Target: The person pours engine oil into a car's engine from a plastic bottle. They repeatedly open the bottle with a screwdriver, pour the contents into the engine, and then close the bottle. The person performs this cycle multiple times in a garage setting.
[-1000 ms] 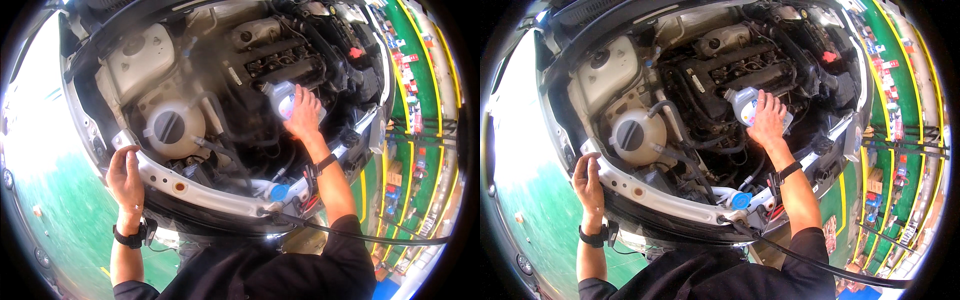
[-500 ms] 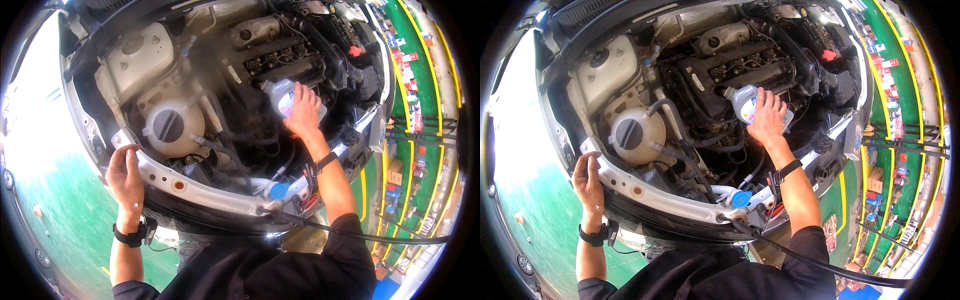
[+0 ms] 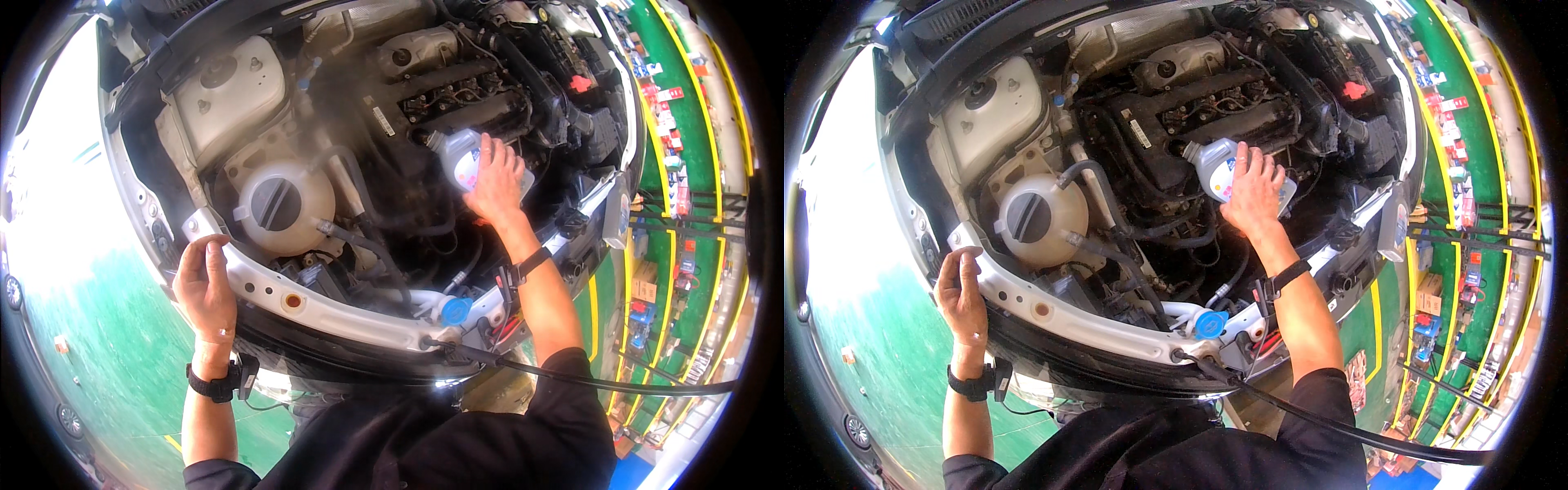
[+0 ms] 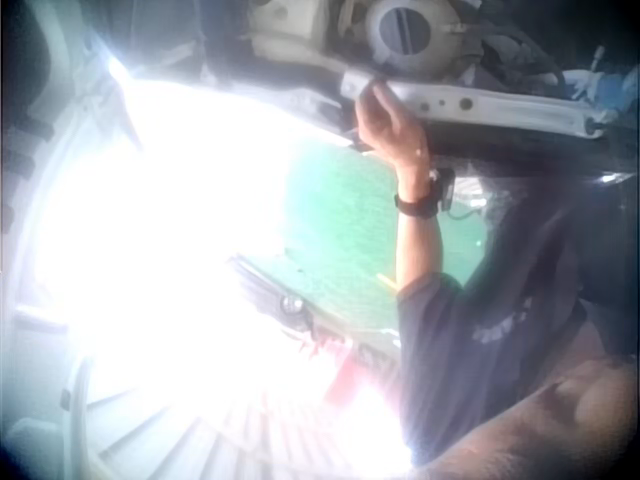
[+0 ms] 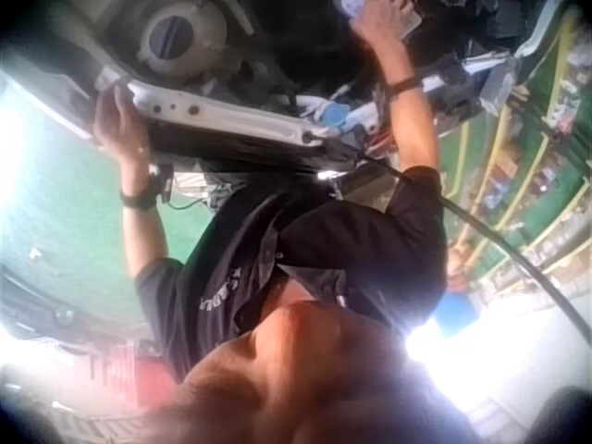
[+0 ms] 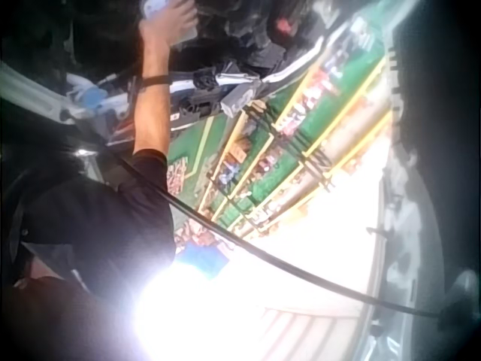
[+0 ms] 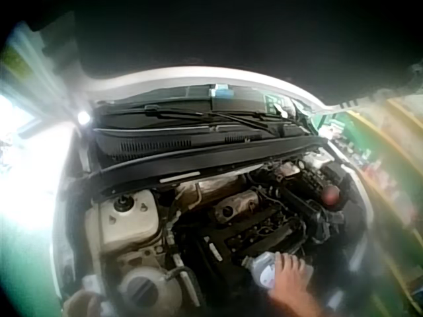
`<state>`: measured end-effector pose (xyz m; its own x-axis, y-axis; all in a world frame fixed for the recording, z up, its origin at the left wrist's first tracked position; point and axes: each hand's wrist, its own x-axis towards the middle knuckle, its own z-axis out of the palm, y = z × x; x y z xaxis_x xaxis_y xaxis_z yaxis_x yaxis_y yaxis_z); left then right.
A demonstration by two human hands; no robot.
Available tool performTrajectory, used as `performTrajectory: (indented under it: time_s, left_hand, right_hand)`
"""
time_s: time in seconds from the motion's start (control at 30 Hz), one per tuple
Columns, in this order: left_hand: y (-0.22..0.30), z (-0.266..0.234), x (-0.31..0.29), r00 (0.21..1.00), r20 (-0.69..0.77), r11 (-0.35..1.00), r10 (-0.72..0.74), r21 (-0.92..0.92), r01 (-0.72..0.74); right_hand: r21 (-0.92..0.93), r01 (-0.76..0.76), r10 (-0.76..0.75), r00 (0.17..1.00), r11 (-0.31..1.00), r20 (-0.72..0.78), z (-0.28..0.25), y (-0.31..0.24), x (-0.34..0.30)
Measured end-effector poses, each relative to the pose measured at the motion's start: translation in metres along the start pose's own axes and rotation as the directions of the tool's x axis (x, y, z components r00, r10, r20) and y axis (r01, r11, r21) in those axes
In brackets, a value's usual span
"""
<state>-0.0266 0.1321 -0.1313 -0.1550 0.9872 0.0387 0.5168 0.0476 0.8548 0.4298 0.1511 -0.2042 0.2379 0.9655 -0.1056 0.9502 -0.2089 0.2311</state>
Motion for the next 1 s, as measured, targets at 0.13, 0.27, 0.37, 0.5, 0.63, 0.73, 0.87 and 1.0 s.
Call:
performTrajectory:
  time_s: [0.13,0.27,0.37,0.5,0.63,0.73,0.87,1.0]
  left_hand:
    - [-0.002,0.001,0.0,1.0,-0.007,1.0,0.004,0.003,-0.004]
    - [-0.003,0.001,0.0,1.0,-0.009,1.0,0.001,0.0,-0.001]
    - [-0.003,0.001,0.0,1.0,-0.012,1.0,-0.01,-0.003,0.009]
    - [-0.003,0.001,0.0,1.0,-0.01,1.0,-0.008,-0.018,0.008]
    - [-0.004,0.0,0.0,1.0,-0.006,1.0,0.002,0.009,-0.002]
    - [-0.009,0.0,0.0,1.0,-0.011,1.0,-0.003,-0.02,0.003]
    - [-0.007,-0.001,-0.001,1.0,0.006,1.0,-0.01,0.009,0.01]
    - [-0.01,-0.001,0.0,1.0,-0.007,1.0,0.017,0.021,-0.017]
  right_hand:
    - [-0.007,-0.002,0.002,1.0,1.0,0.0,0.0,0.0,0.0]
    - [-0.007,0.003,-0.003,1.0,1.0,-0.01,0.001,0.0,0.0]
    - [-0.009,0.003,-0.003,1.0,1.0,-0.012,0.0,0.0,0.0]
    - [-0.014,0.009,-0.009,1.0,1.0,-0.013,0.001,0.0,-0.001]
    - [-0.022,0.012,-0.012,1.0,1.0,-0.011,-0.002,-0.001,-0.001]
    - [-0.027,0.004,-0.004,1.0,1.0,-0.005,-0.004,-0.002,-0.002]
    - [-0.034,0.006,-0.006,1.0,0.999,-0.006,-0.006,-0.002,-0.001]
    - [-0.028,0.021,-0.021,1.0,0.999,-0.001,-0.01,-0.003,0.0]
